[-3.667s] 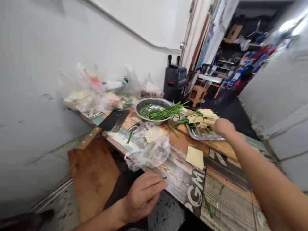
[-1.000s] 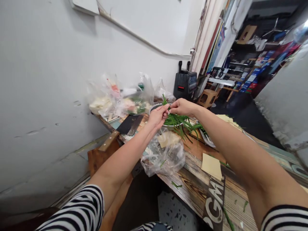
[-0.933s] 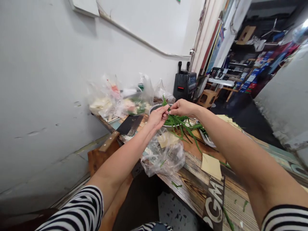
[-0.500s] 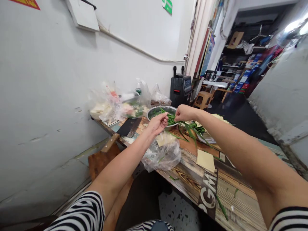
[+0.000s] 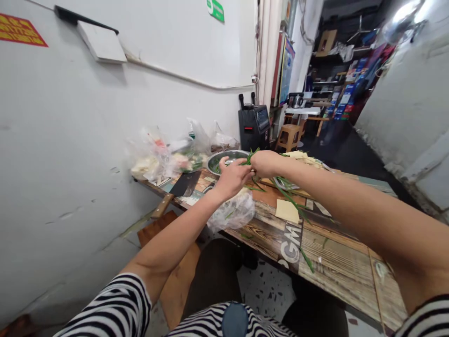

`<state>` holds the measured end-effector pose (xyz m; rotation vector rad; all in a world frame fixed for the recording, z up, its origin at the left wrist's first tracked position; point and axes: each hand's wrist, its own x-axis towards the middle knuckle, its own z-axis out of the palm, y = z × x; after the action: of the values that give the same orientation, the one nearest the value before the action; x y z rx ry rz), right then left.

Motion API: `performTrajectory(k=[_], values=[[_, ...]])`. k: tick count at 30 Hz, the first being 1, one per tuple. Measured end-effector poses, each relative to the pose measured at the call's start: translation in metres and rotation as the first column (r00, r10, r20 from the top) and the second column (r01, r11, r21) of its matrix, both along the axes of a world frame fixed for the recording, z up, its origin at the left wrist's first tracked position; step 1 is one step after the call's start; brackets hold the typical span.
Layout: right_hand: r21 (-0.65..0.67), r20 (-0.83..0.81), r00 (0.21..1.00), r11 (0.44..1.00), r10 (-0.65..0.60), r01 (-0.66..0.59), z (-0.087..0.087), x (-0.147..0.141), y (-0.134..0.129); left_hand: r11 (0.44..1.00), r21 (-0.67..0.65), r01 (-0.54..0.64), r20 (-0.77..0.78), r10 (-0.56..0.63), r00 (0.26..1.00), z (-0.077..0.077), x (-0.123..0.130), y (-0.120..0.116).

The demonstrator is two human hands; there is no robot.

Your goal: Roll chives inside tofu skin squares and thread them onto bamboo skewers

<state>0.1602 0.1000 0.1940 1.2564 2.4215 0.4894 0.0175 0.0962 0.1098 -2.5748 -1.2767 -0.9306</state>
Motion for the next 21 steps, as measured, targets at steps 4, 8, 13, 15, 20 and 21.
performTrajectory(k=[4,8,13,15,20,21], values=[[-0.043,-0.131,0.991,0.999,0.020,-0.026,0.000,0.013,-0.012,0.976,-0.204,0.074,-0.051,-0.086,0.995,0.013,0.016,-0.006],[-0.242,-0.325,0.943,0.970,-0.070,-0.012,-0.005,0.040,-0.011,0.948,-0.229,0.223,0.067,-0.213,0.975,0.020,0.025,-0.010],[-0.388,-0.465,0.865,0.922,-0.190,-0.007,-0.010,0.065,-0.007,0.909,-0.219,0.355,0.191,-0.317,0.929,0.017,0.035,-0.016],[-0.374,-0.453,0.871,0.927,-0.192,0.010,-0.009,0.071,-0.010,0.902,-0.223,0.370,0.192,-0.332,0.924,0.015,0.037,-0.016],[-0.365,-0.636,0.735,0.931,-0.235,-0.018,-0.010,0.084,-0.026,0.879,-0.256,0.402,0.325,-0.314,0.892,0.008,0.039,-0.016],[-0.405,-0.700,0.653,0.914,-0.288,-0.031,-0.012,0.087,-0.028,0.872,-0.261,0.413,0.388,-0.297,0.873,0.006,0.040,-0.016]])
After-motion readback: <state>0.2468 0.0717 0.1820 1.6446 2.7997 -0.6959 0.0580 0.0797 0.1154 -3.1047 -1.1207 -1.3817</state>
